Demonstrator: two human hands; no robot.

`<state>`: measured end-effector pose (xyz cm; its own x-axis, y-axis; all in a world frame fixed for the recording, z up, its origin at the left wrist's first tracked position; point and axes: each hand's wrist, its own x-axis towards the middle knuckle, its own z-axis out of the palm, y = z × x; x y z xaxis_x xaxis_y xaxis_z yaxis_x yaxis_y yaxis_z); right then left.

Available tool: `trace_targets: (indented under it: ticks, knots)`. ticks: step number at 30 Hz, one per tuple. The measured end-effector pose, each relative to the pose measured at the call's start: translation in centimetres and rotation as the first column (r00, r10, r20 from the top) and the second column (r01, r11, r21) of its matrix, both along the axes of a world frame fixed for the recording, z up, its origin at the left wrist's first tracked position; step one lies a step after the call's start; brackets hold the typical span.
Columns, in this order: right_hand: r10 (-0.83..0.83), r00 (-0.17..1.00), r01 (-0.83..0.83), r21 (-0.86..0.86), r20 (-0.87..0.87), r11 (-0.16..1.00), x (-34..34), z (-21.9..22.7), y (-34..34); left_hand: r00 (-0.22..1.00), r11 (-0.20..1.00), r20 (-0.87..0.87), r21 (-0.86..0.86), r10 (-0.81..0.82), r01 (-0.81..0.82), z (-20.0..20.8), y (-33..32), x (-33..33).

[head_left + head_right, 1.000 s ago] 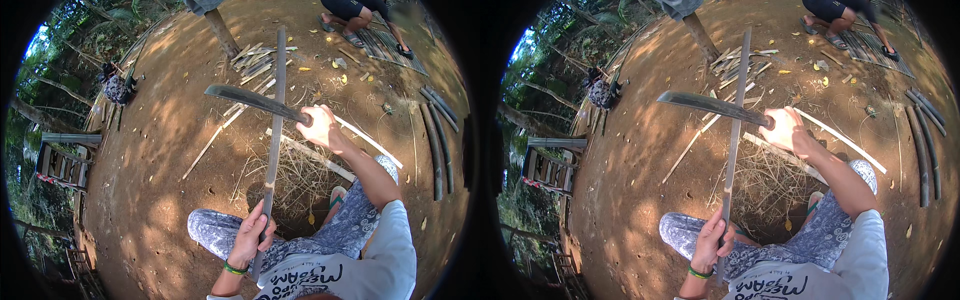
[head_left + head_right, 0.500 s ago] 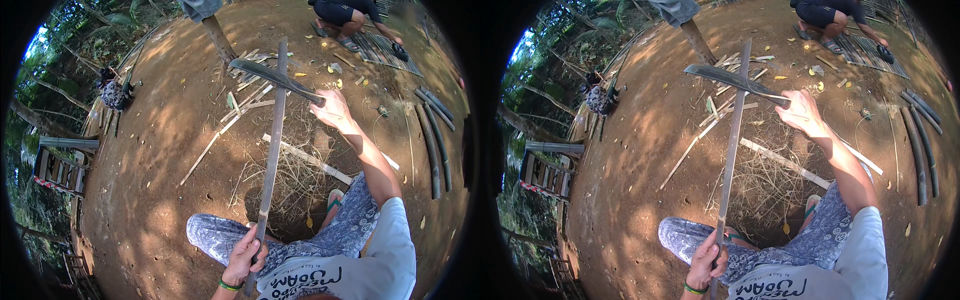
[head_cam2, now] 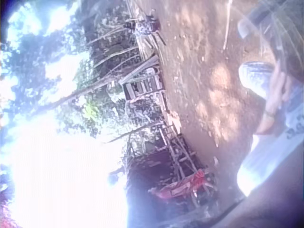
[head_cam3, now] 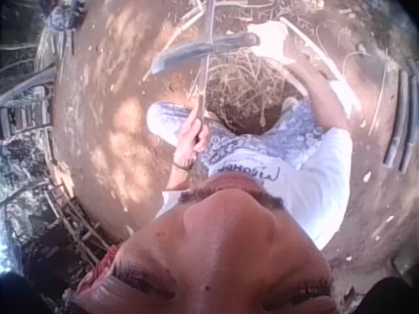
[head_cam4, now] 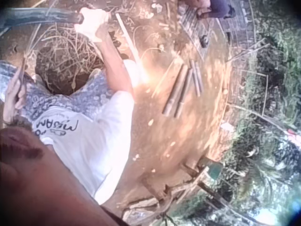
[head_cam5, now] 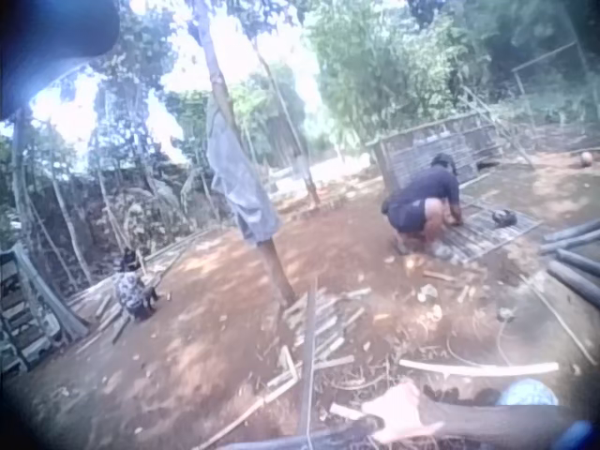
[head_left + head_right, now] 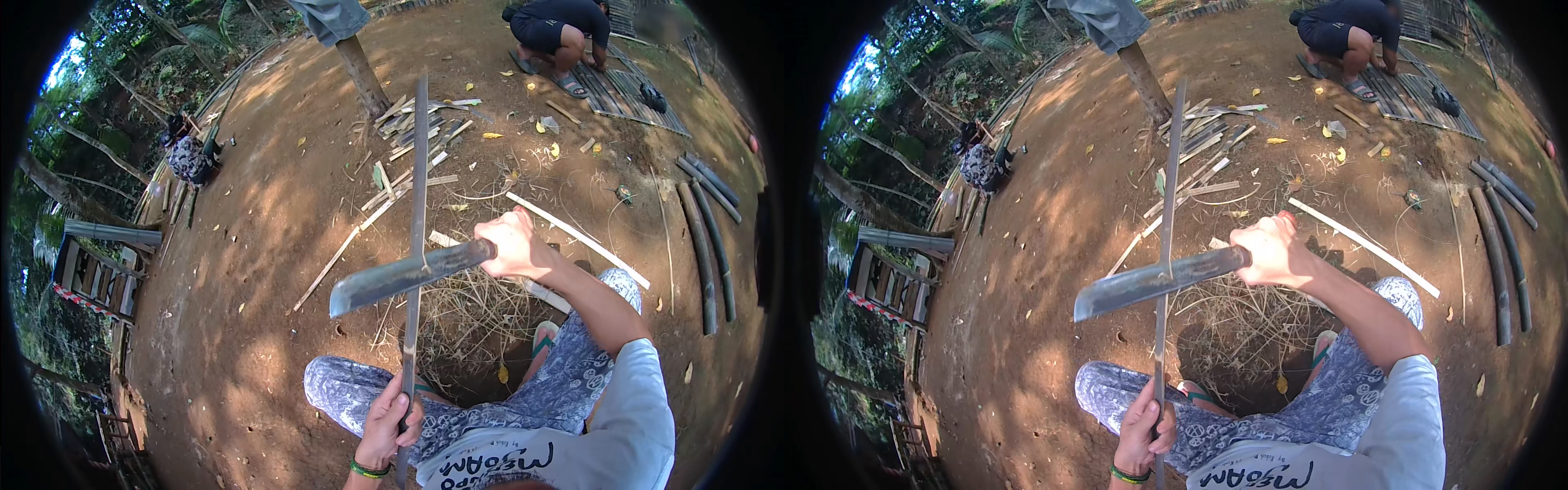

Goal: The person sits on the ground and uses a machete to split long bamboo poles into thin strips. They repeatedly strike the bamboo with the machete to separate the material, creating a pile of finished strips.

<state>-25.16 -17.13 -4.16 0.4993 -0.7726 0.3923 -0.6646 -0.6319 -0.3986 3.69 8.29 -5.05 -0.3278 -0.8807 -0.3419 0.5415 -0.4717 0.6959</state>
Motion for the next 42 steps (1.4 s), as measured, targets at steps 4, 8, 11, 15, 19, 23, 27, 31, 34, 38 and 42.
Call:
trace_targets:
  ticks: [4, 8, 11, 15, 19, 23, 27, 31, 34, 38, 42]
  knots:
    - [-0.296, 0.924, 0.281, 0.094, 0.243, 0.955, -6.0, 1.3, -6.2, 0.994, 0.985, 0.05, 0.15, -0.098, 0.089, 0.0, 4.6, 0.9]
    - [-0.211, 0.932, 0.091, 0.371, 0.296, 0.924, -2.8, 2.3, -3.3, 0.999, 0.992, 0.036, 0.124, -0.023, 0.018, -0.6, 4.0, 1.4]
    - [0.017, 0.978, -0.013, 0.02, -0.208, 1.0, 0.9, 0.0, -1.1, 0.995, 0.994, 0.086, 0.099, -0.052, 0.044, -0.5, 2.5, 1.7]
    - [-0.435, 0.894, 0.396, 0.265, 0.108, 0.879, -5.6, -0.1, -8.8, 0.966, 0.946, 0.254, 0.302, 0.044, -0.122, -0.1, 8.1, 3.2]
    - [-0.728, 0.648, 0.694, 0.219, 0.225, 0.686, -15.7, -3.7, -15.1, 0.909, 0.961, 0.403, 0.277, -0.104, -0.013, -0.7, 11.1, 3.6]
    - [-0.628, 0.632, 0.374, 0.53, 0.454, 0.761, -14.2, -4.0, -13.1, 0.843, 0.977, 0.537, 0.193, -0.028, -0.09, -3.6, 8.6, 2.9]
    - [-0.5, 0.524, -0.077, 0.623, 0.69, 0.779, -9.1, -1.1, -10.9, 0.828, 1.0, 0.561, 0.002, 0.0, -0.002, -2.9, 5.2, 2.1]
    - [-0.433, 0.442, -0.296, 0.583, 0.786, 0.757, -5.6, 0.5, -7.4, 0.776, 0.968, 0.621, -0.244, 0.11, 0.058, -2.7, 2.2, 1.9]
    - [-0.371, 0.434, -0.373, 0.539, 0.821, 0.756, -3.3, 2.4, -5.2, 0.791, 0.935, 0.575, -0.354, 0.207, 0.013, -1.5, -1.8, 1.0]
    - [-0.287, 0.49, -0.456, 0.522, 0.823, 0.721, -0.7, 3.3, -2.7, 0.804, 0.778, 0.398, -0.616, 0.442, -0.124, -0.4, -9.2, -1.4]
    - [-0.287, 0.569, -0.517, 0.606, 0.771, 0.604, 1.6, 4.1, 1.0, 0.707, 0.521, 0.189, -0.804, 0.682, -0.288, 1.0, -16.9, -4.2]
